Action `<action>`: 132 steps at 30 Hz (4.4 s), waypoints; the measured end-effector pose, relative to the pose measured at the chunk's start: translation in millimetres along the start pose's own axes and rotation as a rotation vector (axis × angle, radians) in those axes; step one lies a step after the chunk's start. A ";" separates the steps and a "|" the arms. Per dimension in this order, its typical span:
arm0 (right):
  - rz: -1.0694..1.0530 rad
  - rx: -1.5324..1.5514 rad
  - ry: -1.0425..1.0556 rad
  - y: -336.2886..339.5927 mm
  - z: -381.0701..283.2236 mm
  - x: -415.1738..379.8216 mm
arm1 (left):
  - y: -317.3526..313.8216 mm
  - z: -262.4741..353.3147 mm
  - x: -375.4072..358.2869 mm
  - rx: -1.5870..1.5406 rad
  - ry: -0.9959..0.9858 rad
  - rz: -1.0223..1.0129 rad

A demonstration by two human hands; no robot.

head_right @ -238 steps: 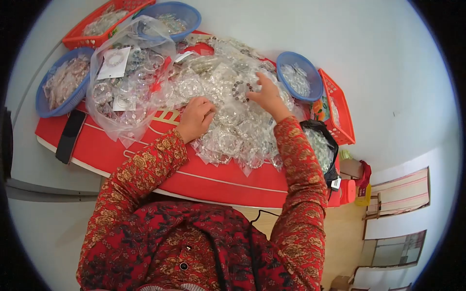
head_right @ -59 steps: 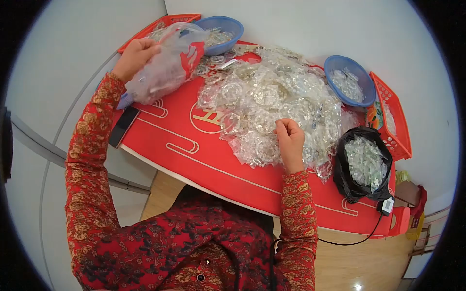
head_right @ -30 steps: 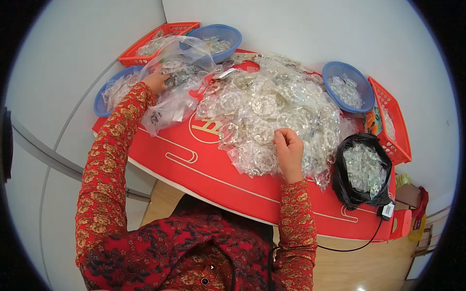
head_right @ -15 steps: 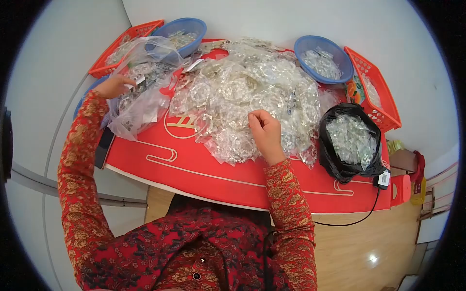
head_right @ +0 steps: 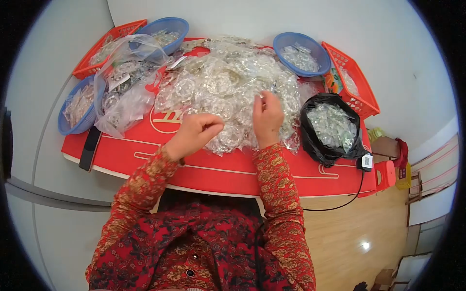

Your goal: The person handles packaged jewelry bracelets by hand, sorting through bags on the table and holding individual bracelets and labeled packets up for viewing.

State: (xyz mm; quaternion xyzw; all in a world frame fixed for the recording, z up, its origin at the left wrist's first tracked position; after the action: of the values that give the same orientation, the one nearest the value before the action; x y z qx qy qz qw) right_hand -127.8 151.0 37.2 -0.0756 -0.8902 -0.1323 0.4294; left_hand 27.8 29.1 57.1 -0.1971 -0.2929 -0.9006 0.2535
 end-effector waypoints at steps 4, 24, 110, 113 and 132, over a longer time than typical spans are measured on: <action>0.025 -0.393 0.207 3.8 25.6 23.0 | -25.6 -24.8 14.2 -0.339 0.246 0.064; -0.542 0.792 -0.728 -3.2 -19.6 -16.9 | -7.9 -47.6 12.8 -0.639 0.414 0.224; -0.488 0.696 -0.696 -7.1 -10.9 -19.4 | -18.2 -62.3 9.4 -0.723 0.474 0.393; -0.533 0.696 -0.726 -4.4 -15.5 -16.4 | -17.4 -58.8 9.1 -0.770 0.507 0.436; -0.917 0.785 -0.876 -45.6 -107.0 11.8 | -15.7 -74.3 10.9 -0.655 0.461 0.514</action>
State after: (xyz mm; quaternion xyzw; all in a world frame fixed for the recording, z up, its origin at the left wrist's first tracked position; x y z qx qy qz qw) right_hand -66.7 75.6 102.4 0.4166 -0.9037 0.0717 -0.0677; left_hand -5.2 -10.2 0.0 -0.1278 0.1287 -0.8739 0.4511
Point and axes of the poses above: each hand's wrist, its own x-axis towards the middle knuckle, its own y-axis out of the back of the hand, z = x × y, the point moved 1 cm from there along x, towards the middle knuckle, and after that the axes turned 13 degrees about z, right-handed, at the moved point
